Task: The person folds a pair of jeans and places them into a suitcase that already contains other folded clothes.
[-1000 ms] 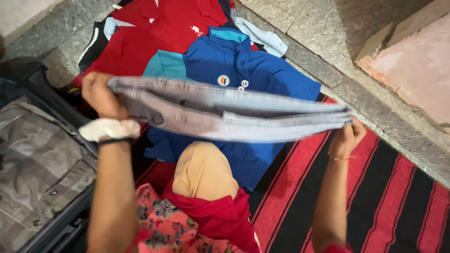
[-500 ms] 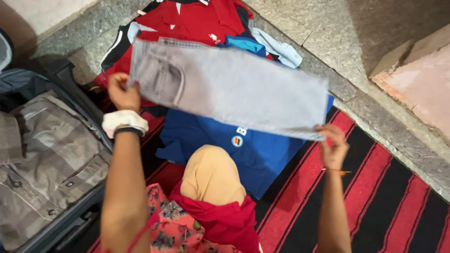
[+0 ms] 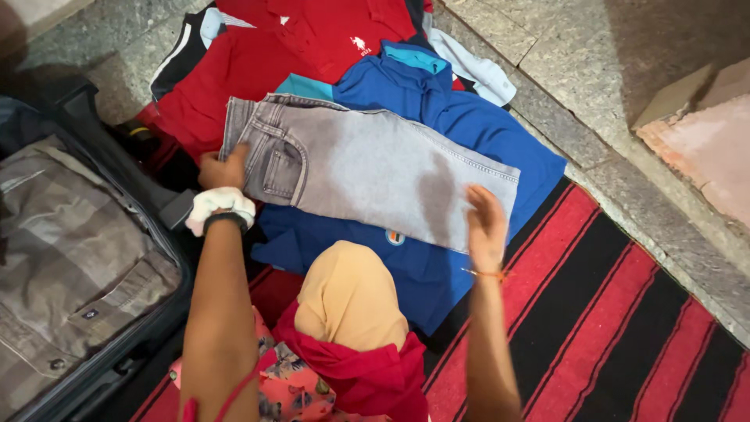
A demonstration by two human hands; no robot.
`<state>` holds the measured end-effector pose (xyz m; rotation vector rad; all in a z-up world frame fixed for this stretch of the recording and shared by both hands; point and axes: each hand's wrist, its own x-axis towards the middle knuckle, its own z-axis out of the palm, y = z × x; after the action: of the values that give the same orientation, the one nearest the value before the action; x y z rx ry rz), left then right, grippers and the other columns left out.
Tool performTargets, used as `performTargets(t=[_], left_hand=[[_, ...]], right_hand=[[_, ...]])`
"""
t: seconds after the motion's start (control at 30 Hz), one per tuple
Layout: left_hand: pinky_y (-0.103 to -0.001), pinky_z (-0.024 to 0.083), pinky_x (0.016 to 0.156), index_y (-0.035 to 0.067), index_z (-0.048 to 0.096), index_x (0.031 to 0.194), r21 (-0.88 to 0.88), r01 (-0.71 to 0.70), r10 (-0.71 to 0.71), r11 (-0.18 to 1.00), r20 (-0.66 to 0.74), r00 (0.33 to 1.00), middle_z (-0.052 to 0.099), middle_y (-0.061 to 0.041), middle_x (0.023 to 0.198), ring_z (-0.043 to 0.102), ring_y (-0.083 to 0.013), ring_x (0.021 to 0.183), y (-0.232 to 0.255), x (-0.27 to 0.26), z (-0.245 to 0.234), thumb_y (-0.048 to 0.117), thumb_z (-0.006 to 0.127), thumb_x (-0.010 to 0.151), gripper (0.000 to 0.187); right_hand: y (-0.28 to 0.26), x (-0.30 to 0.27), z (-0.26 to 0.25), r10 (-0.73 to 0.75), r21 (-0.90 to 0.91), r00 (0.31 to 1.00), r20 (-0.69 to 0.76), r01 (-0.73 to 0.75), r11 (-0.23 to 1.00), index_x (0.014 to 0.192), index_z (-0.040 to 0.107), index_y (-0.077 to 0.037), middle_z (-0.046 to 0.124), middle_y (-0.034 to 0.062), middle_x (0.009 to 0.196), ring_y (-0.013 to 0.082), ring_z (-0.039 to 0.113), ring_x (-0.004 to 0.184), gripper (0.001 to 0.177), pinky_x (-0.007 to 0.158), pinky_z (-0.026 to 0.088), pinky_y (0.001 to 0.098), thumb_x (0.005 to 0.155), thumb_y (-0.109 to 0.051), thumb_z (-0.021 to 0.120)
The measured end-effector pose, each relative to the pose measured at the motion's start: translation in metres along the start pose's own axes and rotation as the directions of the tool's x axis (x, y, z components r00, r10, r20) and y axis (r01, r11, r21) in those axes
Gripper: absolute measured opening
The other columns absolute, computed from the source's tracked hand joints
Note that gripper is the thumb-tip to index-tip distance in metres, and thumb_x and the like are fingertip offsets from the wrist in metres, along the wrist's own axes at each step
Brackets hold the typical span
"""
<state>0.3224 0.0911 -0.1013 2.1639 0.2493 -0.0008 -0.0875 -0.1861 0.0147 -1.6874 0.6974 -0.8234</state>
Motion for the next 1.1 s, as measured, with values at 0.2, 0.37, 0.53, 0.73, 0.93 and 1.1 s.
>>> performTargets(t=[0.2, 0.37, 0.53, 0.73, 0.93, 1.1], left_hand=[[-0.044, 0.055, 0.08, -0.004, 0.076, 0.096, 0.073, 0.046, -0.062, 0.996, 0.236, 0.97, 0.075, -0.024, 0.094, 0.074, -0.033, 0.084, 0.071, -0.031, -0.049, 0.052, 0.093, 0.069, 0.064], [-0.035, 0.056, 0.078, -0.002, 0.078, 0.105, -0.302, -0.016, 0.15, 0.953, 0.426, 0.892, 0.078, -0.016, 0.097, 0.073, -0.0207, 0.083, 0.099, -0.04, -0.069, 0.031, 0.088, 0.071, 0.049], [-0.033, 0.056, 0.079, -0.008, 0.068, 0.121, -0.493, -0.327, 0.555, 0.806, 0.439, 0.707, 0.077, -0.017, 0.102, 0.072, -0.0202, 0.088, 0.132, -0.074, -0.079, 0.019, 0.085, 0.077, 0.054], [-0.044, 0.055, 0.073, -0.005, 0.065, 0.125, -0.395, -0.555, 0.681, 0.732, 0.465, 0.566, 0.071, -0.022, 0.095, 0.07, -0.0364, 0.082, 0.17, -0.179, -0.058, 0.013, 0.079, 0.074, 0.056], [-0.05, 0.049, 0.082, 0.0, 0.057, 0.134, -0.002, -0.83, 0.738, 0.558, 0.459, 0.495, 0.063, -0.016, 0.107, 0.062, -0.0371, 0.095, 0.147, -0.268, 0.001, 0.02, 0.084, 0.068, 0.074], [-0.05, 0.048, 0.086, 0.004, 0.057, 0.135, 0.045, -0.872, 0.774, 0.487, 0.441, 0.455, 0.061, -0.012, 0.112, 0.06, -0.0341, 0.099, 0.129, -0.29, 0.023, 0.02, 0.084, 0.07, 0.072]], right_hand=[[0.051, 0.066, 0.204, 0.248, 0.555, 0.939, 0.238, -0.341, 0.759, 0.163, 0.017, -0.016, 0.027, 0.0145, 0.167, 0.0272, 0.027, 0.154, 0.075, 0.122, 0.023, 0.0481, 0.103, -0.043, 0.052], [0.118, 0.069, 0.255, 0.165, 0.5, 0.971, 0.175, -0.232, 0.835, 0.165, 0.01, -0.012, 0.014, 0.0148, 0.173, 0.0276, 0.012, 0.16, 0.08, 0.127, 0.011, 0.0448, 0.105, -0.054, 0.043], [0.127, 0.066, 0.257, 0.012, 0.567, 0.984, 0.179, -0.114, 0.816, 0.165, 0.018, -0.006, 0.013, 0.014, 0.175, 0.0281, 0.009, 0.162, 0.079, 0.131, 0.007, 0.0407, 0.108, -0.058, 0.037], [0.188, 0.062, 0.253, 0.082, 0.813, 0.941, 0.329, -0.327, 0.482, 0.164, 0.024, -0.009, 0.028, 0.0121, 0.168, 0.0283, 0.025, 0.155, 0.071, 0.13, 0.017, 0.0433, 0.108, -0.051, 0.037], [0.243, 0.0, 0.191, 0.224, 0.774, 0.846, 0.484, -0.533, 0.341, 0.16, 0.031, -0.009, 0.036, 0.0083, 0.162, 0.0245, 0.031, 0.151, 0.069, 0.128, 0.022, 0.0403, 0.105, -0.049, 0.043], [0.167, 0.016, 0.132, 0.344, 0.844, 0.858, 0.382, -0.476, 0.249, 0.156, 0.037, -0.008, 0.042, 0.0111, 0.157, 0.029, 0.039, 0.145, 0.076, 0.123, 0.029, 0.0451, 0.101, -0.061, 0.043]])
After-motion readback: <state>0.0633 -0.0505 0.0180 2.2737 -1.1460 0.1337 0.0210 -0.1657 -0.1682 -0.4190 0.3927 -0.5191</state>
